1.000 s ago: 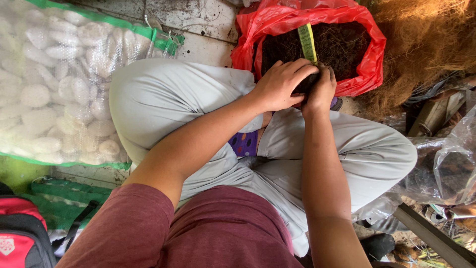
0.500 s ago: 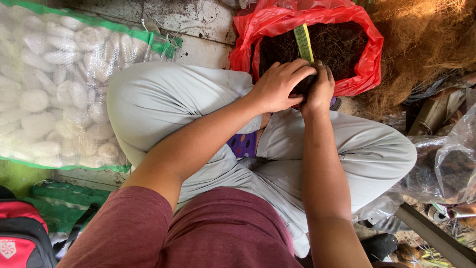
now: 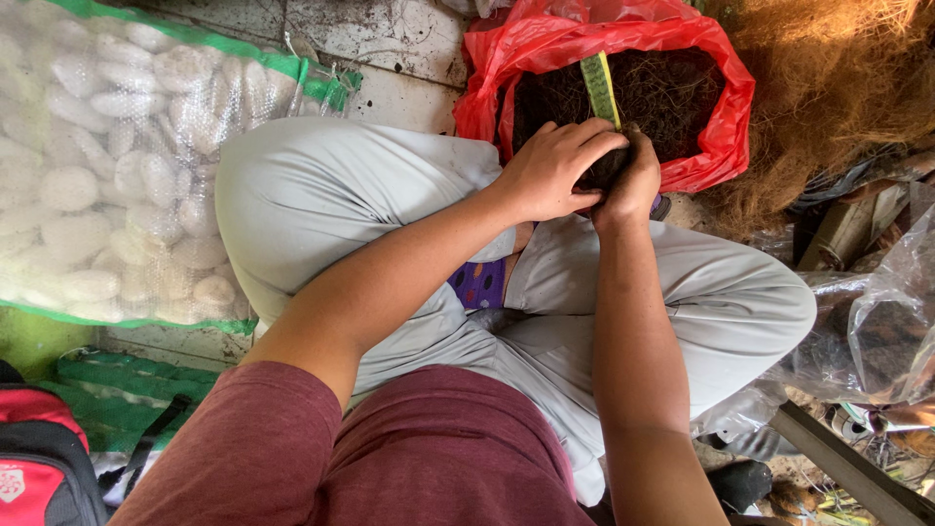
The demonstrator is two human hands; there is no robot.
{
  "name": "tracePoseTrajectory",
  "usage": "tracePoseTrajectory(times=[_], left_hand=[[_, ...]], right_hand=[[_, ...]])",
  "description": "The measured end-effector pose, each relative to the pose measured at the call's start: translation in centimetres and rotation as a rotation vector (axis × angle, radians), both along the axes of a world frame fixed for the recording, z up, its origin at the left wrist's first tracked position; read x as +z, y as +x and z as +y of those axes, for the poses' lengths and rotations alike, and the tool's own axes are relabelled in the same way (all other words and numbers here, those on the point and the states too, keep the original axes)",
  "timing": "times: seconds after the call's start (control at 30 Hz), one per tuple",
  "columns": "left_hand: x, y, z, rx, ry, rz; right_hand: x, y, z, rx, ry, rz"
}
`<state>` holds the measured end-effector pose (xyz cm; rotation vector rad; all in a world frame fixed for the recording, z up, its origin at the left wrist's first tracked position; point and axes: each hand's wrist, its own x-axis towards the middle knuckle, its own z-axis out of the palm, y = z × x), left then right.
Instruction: The person sits on the floor and forms a ball of soil around the roots of a seedling, pressing and shaping the soil with both hands and adding more soil from a red bag beside them. They continue molding and compacting the soil ball around the seedling's root mass.
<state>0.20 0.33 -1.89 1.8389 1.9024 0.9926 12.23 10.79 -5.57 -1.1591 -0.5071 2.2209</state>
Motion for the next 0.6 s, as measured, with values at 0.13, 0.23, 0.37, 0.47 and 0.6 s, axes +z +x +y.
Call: tracePoseTrajectory(times=[0.13, 0.23, 0.37, 0.47, 0.6], left_hand=[[-0.2, -0.2, -0.1, 0.003, -0.007, -0.007], [-0.2, -0.2, -0.1, 0.001, -0.002, -0.023], [0.0, -0.2, -0.1, 0.004, -0.023, -0.025], [0.1, -0.3, -0.2, 0.002, -0.034, -0.022], [0.2, -0.2, -0.2, -0.002, -0.057, -0.025]], right_hand=[[-0.6, 0.0, -0.1, 0.005, 0.147, -0.056], [-1.1, 0.2, -0.1, 0.014, 0.17, -0.086], [-1.6, 0.0, -0.1, 0.017, 0.211, -0.13], [-1.8, 0.0, -0.1, 0.014, 0.247, -0.146], [-1.7, -0.1, -0.1, 0.024, 0.268, -0.18]])
